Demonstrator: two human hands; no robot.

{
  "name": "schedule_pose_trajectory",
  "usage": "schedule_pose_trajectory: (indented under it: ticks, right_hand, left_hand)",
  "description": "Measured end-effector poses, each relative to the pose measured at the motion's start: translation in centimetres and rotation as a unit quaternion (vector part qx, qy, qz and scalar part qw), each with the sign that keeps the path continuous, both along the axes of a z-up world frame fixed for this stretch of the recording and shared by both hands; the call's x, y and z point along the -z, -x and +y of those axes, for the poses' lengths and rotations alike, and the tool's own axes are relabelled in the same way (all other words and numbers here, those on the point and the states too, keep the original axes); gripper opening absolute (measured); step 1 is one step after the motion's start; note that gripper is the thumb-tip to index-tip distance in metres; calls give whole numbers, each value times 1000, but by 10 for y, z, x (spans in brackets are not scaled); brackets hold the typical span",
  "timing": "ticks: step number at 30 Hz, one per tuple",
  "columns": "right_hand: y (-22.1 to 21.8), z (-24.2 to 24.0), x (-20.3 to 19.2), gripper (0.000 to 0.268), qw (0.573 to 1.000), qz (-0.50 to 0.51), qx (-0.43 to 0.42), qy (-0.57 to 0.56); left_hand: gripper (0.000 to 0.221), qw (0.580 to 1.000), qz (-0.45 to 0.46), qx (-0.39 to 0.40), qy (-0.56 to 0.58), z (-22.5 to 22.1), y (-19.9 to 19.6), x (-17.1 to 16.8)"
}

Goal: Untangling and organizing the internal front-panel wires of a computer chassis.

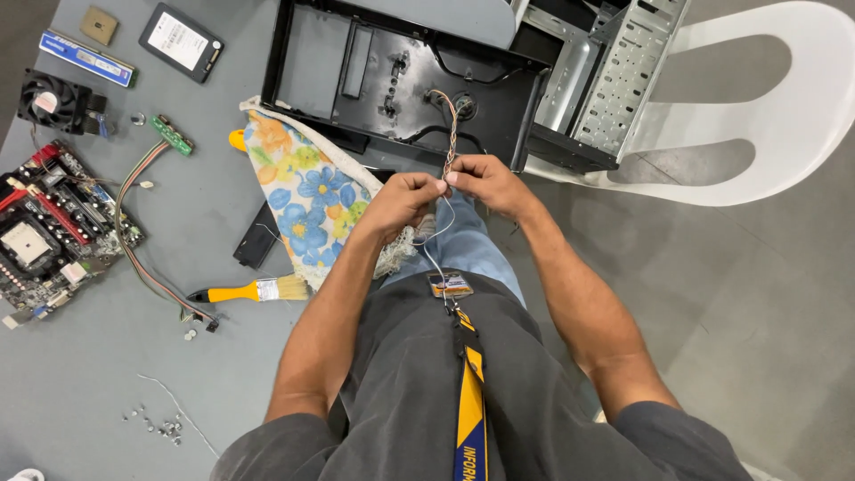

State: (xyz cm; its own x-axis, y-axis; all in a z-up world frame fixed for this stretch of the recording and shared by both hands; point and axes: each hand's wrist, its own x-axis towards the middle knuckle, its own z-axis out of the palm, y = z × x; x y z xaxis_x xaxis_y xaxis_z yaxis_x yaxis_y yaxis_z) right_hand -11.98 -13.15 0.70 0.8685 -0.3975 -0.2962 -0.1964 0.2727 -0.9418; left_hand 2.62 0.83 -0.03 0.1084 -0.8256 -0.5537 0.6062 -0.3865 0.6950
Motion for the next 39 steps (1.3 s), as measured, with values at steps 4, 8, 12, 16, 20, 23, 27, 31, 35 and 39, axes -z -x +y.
schedule_pose_trajectory:
  ticks: [4, 8, 12, 16, 20, 23, 27, 31, 35, 39]
  right_hand:
    - [5, -17, 12, 10, 999, 24, -28, 33]
    - [8, -30, 2, 24, 983, 69, -100, 138]
    - [8, -33, -25, 29, 955, 112, -144, 235]
    - [7, -32, -48, 26, 918, 215, -150, 299]
    - [8, -21, -71, 25, 883, 278, -122, 357]
    - [10, 5, -77, 24, 874, 314, -110, 354]
    - [12, 38, -65, 28, 824, 392, -142, 384]
    - [13, 47, -75, 34, 853, 377, -145, 332]
    - [15, 51, -82, 44, 892, 341, -126, 268]
    - [12, 56, -101, 50, 921, 310, -86, 218]
  left_hand:
    - [20, 997, -76, -1, -18, -1, 3, -2]
    - [20, 987, -157, 9, -15, -1, 6, -2]
    - [15, 984, -178, 15, -12, -2, 6, -6]
    - [15, 982, -184, 22, -20, -4, 9, -1]
    - [16, 978, -207, 15, -27, -5, 12, 7]
    - [17, 976, -212, -11, -40, -9, 16, 20]
    - [16, 979, -193, -54, -33, -12, 24, 37]
    - [17, 978, -198, -62, -21, -11, 25, 47]
    - [16, 988, -145, -57, -8, -10, 25, 19]
    - [21, 986, -157, -54, -1, -7, 22, 9]
